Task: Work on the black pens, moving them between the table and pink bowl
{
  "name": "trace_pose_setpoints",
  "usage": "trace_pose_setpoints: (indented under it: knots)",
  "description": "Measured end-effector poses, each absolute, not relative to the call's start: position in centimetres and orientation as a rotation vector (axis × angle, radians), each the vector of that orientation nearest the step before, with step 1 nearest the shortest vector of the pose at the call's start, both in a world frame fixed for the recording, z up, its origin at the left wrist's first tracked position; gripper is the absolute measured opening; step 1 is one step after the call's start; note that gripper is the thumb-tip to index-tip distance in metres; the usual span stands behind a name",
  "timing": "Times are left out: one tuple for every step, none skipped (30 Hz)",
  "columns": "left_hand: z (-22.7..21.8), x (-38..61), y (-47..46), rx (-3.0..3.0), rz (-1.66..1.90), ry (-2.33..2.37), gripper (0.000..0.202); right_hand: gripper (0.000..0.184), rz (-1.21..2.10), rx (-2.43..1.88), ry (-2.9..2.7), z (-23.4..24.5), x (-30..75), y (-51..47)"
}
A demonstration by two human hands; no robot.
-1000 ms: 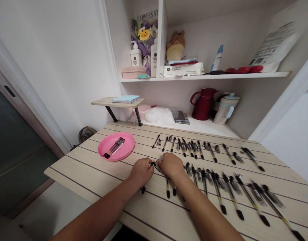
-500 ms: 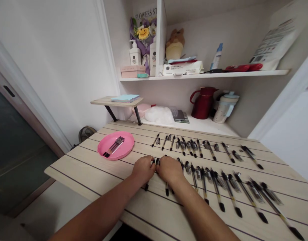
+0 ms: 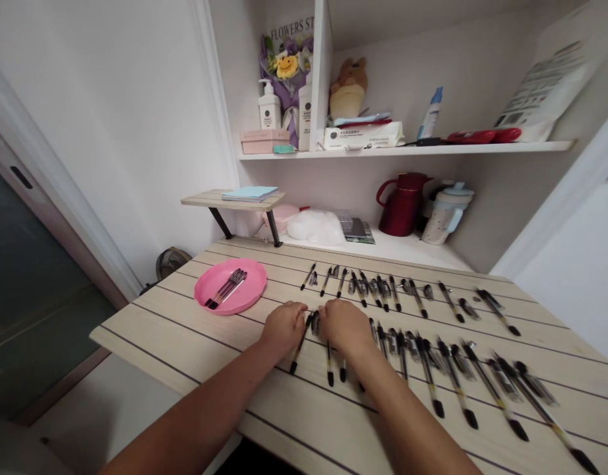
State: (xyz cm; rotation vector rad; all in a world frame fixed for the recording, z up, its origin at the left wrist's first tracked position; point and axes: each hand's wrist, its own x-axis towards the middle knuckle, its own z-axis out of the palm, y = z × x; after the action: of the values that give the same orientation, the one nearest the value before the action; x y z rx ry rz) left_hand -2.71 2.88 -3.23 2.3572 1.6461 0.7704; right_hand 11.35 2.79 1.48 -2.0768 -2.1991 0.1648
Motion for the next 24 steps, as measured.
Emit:
trace_pose_setpoints:
  knots:
    - [-3.1, -2.8, 2.9, 2.341, 0.807, 1.659, 0.029, 0.04, 0.164, -2.069, -2.201, 1.7, 11.3, 2.6]
    - [-3.0, -3.0, 2.9, 2.324, 0.842, 1.673, 0.029, 0.04, 0.167, -2.06, -2.207, 1.9, 11.1, 2.3]
    - [-2.9, -3.2, 3.0, 2.31, 0.878, 1.685, 0.029, 0.04, 0.17, -2.047, -2.216, 2.1, 10.8, 2.0]
    - [-2.8, -3.5, 3.1, 2.297, 0.916, 1.69, 0.028, 0.04, 0.17, -2.032, -2.229, 2.3, 10.6, 1.6]
    - [-2.7, -3.7, 3.1, 2.287, 0.956, 1.69, 0.028, 0.04, 0.168, -2.015, -2.244, 2.4, 10.2, 1.0]
    - [-2.6, -4.0, 3.2, 2.273, 1.0, 1.688, 0.028, 0.039, 0.164, -1.994, -2.262, 2.5, 9.9, 0.5]
    - [-2.6, -4.2, 3.4, 2.256, 1.048, 1.679, 0.027, 0.039, 0.16, -1.97, -2.28, 2.5, 9.7, -0.1]
    - [-2.5, -4.5, 3.5, 2.229, 1.097, 1.669, 0.027, 0.038, 0.159, -1.948, -2.294, 2.5, 9.4, -0.7]
    - [-2.3, -4.7, 3.6, 2.189, 1.147, 1.659, 0.026, 0.037, 0.16, -1.929, -2.304, 2.5, 9.3, -1.2]
    - [-2.1, -5.0, 3.8, 2.134, 1.193, 1.652, 0.025, 0.036, 0.162, -1.913, -2.312, 2.4, 9.2, -1.7]
    - [-1.9, -5.3, 3.9, 2.069, 1.237, 1.651, 0.024, 0.035, 0.162, -1.898, -2.314, 2.3, 9.3, -2.1]
    - [-1.5, -5.8, 4.1, 2.0, 1.277, 1.659, 0.024, 0.035, 0.16, -1.888, -2.309, 2.0, 9.5, -2.4]
    - [-1.0, -6.3, 4.4, 1.937, 1.311, 1.675, 0.023, 0.034, 0.159, -1.883, -2.293, 1.8, 9.7, -2.6]
    - [-0.5, -7.1, 4.7, 1.885, 1.339, 1.704, 0.023, 0.035, 0.159, -1.881, -2.268, 1.4, 10.1, -2.7]
    - [0.2, -8.0, 5.0, 1.849, 1.357, 1.741, 0.022, 0.035, 0.16, -1.882, -2.235, 1.1, 10.6, -2.7]
    - [0.9, -9.1, 5.4, 1.835, 1.36, 1.782, 0.022, 0.035, 0.16, -1.887, -2.2, 0.8, 11.1, -2.7]
    - [1.7, -10.4, 5.8, 1.822, 1.337, 1.832, 0.022, 0.035, 0.16, -1.892, -2.166, 0.4, 11.6, -2.5]
    - [2.4, -11.7, 6.3, 1.806, 1.301, 1.89, 0.022, 0.035, 0.161, -1.89, -2.14, 0.1, 12.0, -2.4]
    - [3.1, -13.0, 6.7, 1.802, 1.238, 1.949, 0.022, 0.035, 0.164, -1.881, -2.121, -0.1, 12.4, -2.2]
    - [3.8, -14.3, 7.1, 1.793, 1.151, 2.031, 0.023, 0.035, 0.166, -1.869, -2.108, -0.4, 12.7, -2.1]
    - [4.3, -15.4, 7.4, 1.784, 1.036, 2.116, 0.023, 0.036, 0.167, -1.856, -2.098, -0.5, 12.9, -2.0]
    - [4.7, -16.4, 7.7, 1.775, 0.924, 2.183, 0.023, 0.036, 0.165, -1.841, -2.092, -0.7, 13.0, -1.9]
    - [4.9, -17.2, 7.9, 1.75, 0.838, 2.232, 0.022, 0.036, 0.16, -1.83, -2.09, -0.8, 13.0, -1.9]
    - [5.0, -17.8, 8.1, 1.721, 0.762, 2.267, 0.022, 0.036, 0.151, -1.824, -2.09, -0.9, 13.0, -1.9]
